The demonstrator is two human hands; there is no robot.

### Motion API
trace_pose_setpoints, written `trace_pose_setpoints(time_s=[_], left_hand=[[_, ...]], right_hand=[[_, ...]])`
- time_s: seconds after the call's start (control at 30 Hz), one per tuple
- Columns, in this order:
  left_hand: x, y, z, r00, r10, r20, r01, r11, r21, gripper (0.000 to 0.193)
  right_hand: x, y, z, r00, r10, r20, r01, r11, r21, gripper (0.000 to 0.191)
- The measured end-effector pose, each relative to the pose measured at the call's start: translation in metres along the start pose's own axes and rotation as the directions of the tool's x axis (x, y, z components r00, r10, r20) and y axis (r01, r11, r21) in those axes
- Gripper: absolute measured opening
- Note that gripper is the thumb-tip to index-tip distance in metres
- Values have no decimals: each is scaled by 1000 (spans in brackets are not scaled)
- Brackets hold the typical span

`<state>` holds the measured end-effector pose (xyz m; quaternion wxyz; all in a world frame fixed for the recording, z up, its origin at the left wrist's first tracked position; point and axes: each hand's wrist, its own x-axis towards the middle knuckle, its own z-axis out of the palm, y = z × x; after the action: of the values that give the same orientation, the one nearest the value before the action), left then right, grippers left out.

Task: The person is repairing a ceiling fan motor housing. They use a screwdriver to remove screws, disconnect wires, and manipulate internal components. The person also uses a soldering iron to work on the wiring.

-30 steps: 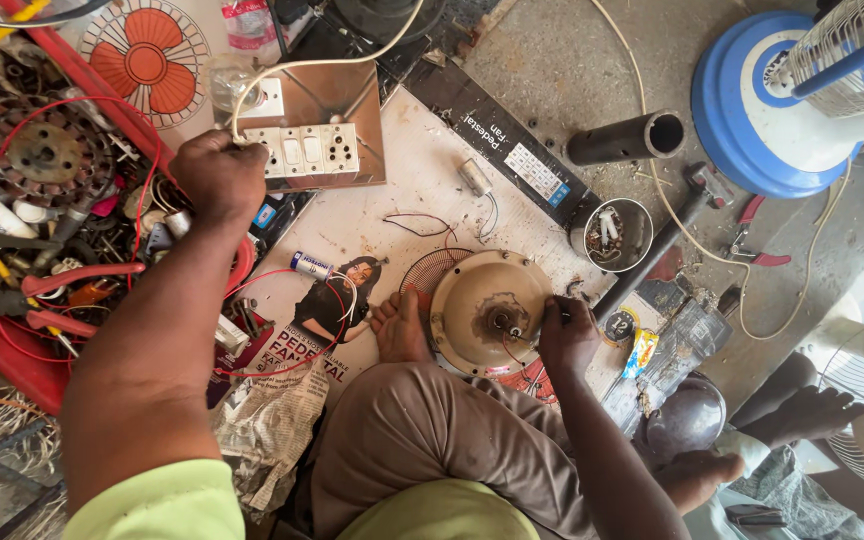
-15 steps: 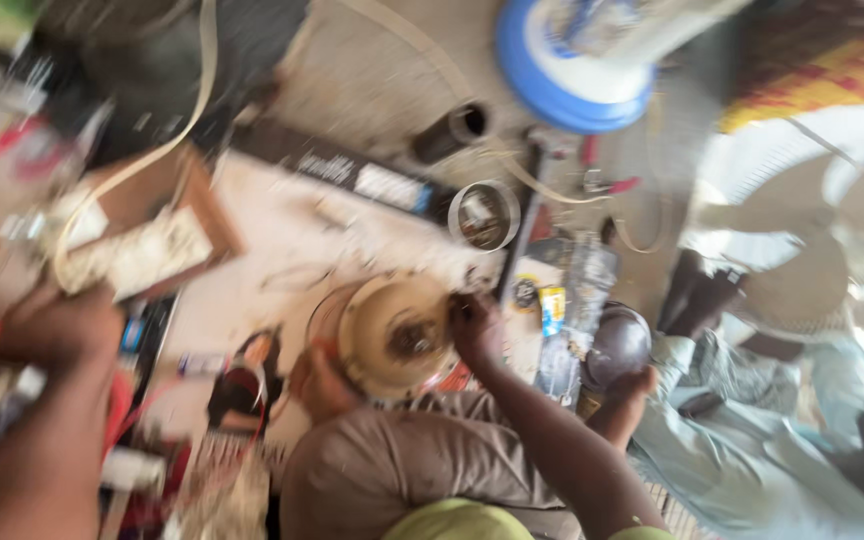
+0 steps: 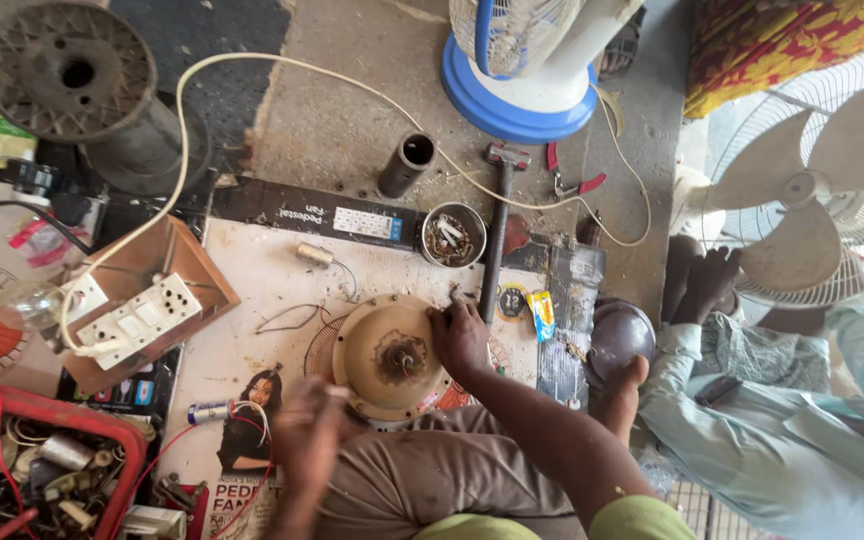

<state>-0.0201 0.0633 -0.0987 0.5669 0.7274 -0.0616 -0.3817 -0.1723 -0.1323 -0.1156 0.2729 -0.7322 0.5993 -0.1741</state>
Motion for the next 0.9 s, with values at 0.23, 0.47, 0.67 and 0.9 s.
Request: trace_pose_setpoints(time_s=[0.23,0.47,0.67,0.9], left_hand=[[-10,-10,61,949,306,79,-307,833,461,68],[-12,-17,61,925,331,185,-377,745,550,69],[-16,-12,70,901,285,327,-432,523,735,91],[-5,-15,65,915,204,347,-402,422,813,49]], right_hand=[[-1,0,6,998,-38,-47,38,999,8,25],[-3,5,7,995,-91,-42,93,994,63,22],[-5,5,6,1000,9,-2,-9,1000,-28,21],[-7,2,4,988,-145,-45,147,988,37,12]])
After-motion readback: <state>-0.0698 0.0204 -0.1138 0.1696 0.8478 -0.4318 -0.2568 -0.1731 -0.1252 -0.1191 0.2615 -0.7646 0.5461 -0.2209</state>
